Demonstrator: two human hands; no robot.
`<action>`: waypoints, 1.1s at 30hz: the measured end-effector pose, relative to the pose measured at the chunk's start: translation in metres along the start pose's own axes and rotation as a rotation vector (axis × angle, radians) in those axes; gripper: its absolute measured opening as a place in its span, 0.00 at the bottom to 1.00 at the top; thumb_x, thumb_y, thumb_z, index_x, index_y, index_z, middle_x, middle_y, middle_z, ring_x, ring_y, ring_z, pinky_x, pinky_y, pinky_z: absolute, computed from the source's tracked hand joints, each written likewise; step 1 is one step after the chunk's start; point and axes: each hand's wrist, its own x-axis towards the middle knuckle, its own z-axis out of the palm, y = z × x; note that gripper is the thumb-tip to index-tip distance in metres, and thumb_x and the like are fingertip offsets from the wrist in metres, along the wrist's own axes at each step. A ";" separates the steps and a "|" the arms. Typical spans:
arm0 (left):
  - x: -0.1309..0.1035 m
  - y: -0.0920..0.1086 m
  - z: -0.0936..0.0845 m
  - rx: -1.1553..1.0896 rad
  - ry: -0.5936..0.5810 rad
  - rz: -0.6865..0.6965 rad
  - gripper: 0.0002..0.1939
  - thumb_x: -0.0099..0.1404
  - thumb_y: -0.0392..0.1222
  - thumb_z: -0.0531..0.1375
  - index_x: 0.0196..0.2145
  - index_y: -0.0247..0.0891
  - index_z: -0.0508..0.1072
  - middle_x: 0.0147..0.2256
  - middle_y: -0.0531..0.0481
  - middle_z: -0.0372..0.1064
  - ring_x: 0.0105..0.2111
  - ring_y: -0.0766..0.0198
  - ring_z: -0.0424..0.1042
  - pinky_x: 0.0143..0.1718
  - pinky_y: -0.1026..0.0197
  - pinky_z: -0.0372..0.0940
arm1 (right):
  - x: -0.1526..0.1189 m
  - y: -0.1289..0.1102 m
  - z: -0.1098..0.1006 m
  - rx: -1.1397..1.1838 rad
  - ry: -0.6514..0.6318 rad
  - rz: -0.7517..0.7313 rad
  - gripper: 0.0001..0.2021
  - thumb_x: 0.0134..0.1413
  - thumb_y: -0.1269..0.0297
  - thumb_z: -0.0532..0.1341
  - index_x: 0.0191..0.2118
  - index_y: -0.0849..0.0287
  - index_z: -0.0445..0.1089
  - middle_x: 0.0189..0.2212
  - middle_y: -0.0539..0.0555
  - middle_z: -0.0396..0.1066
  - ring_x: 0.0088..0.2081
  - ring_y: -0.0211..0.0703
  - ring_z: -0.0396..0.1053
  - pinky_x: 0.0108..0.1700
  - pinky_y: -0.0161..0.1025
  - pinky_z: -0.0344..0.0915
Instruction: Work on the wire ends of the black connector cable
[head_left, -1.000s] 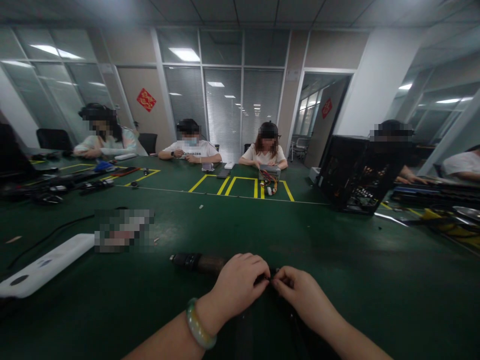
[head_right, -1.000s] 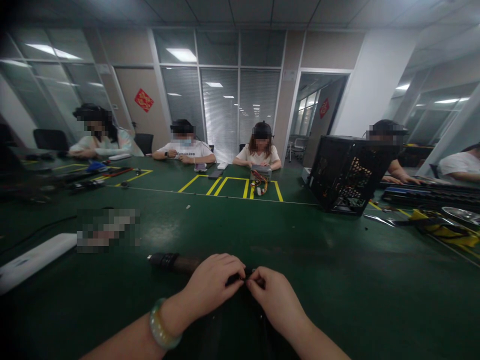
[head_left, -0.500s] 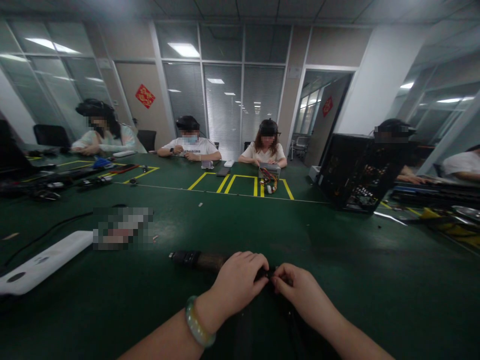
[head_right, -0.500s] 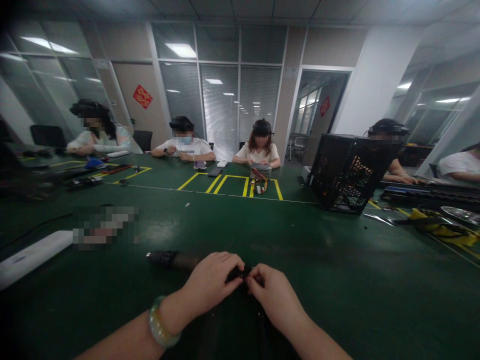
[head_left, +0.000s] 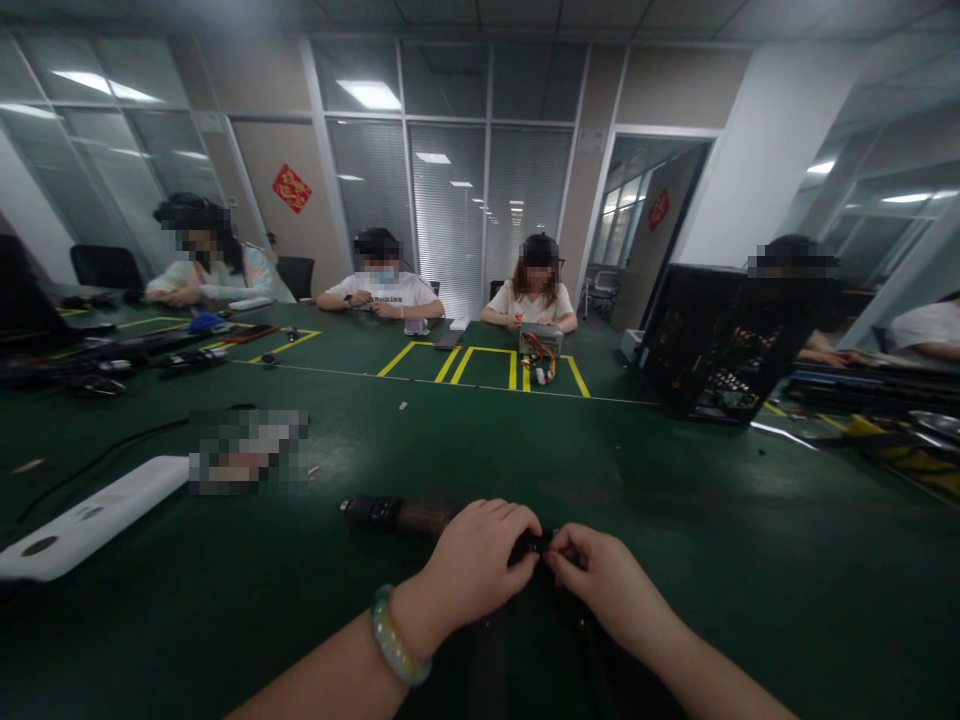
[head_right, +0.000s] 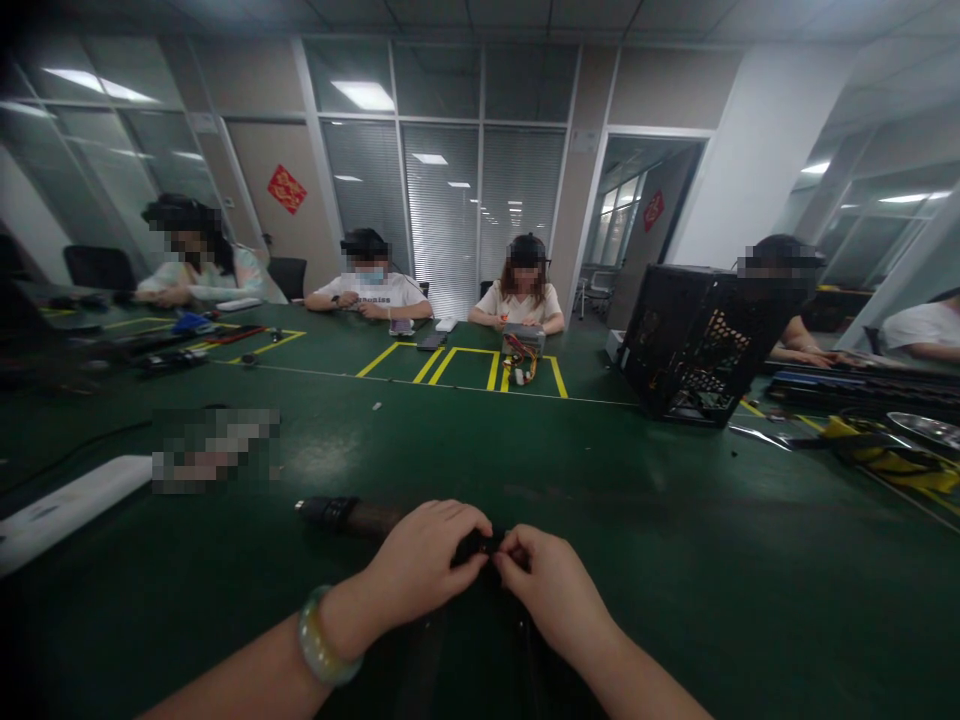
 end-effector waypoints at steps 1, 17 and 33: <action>0.000 0.000 0.000 0.000 0.002 -0.001 0.08 0.62 0.39 0.58 0.40 0.40 0.69 0.39 0.51 0.69 0.40 0.60 0.68 0.44 0.56 0.60 | 0.000 0.000 0.000 -0.001 -0.001 -0.001 0.06 0.56 0.64 0.58 0.33 0.57 0.72 0.26 0.48 0.73 0.28 0.38 0.69 0.28 0.31 0.58; 0.000 -0.003 0.000 0.021 -0.024 0.007 0.05 0.62 0.37 0.58 0.38 0.40 0.69 0.38 0.51 0.69 0.40 0.60 0.67 0.44 0.56 0.60 | -0.001 -0.003 -0.003 -0.042 0.002 -0.046 0.06 0.57 0.64 0.58 0.32 0.57 0.71 0.26 0.47 0.73 0.28 0.38 0.69 0.29 0.30 0.57; -0.001 0.001 -0.006 0.005 -0.001 0.013 0.07 0.61 0.37 0.60 0.38 0.41 0.68 0.38 0.54 0.69 0.40 0.60 0.67 0.42 0.57 0.59 | -0.001 -0.004 -0.007 -0.001 -0.037 -0.047 0.06 0.58 0.63 0.58 0.34 0.58 0.71 0.27 0.48 0.73 0.29 0.38 0.69 0.30 0.31 0.59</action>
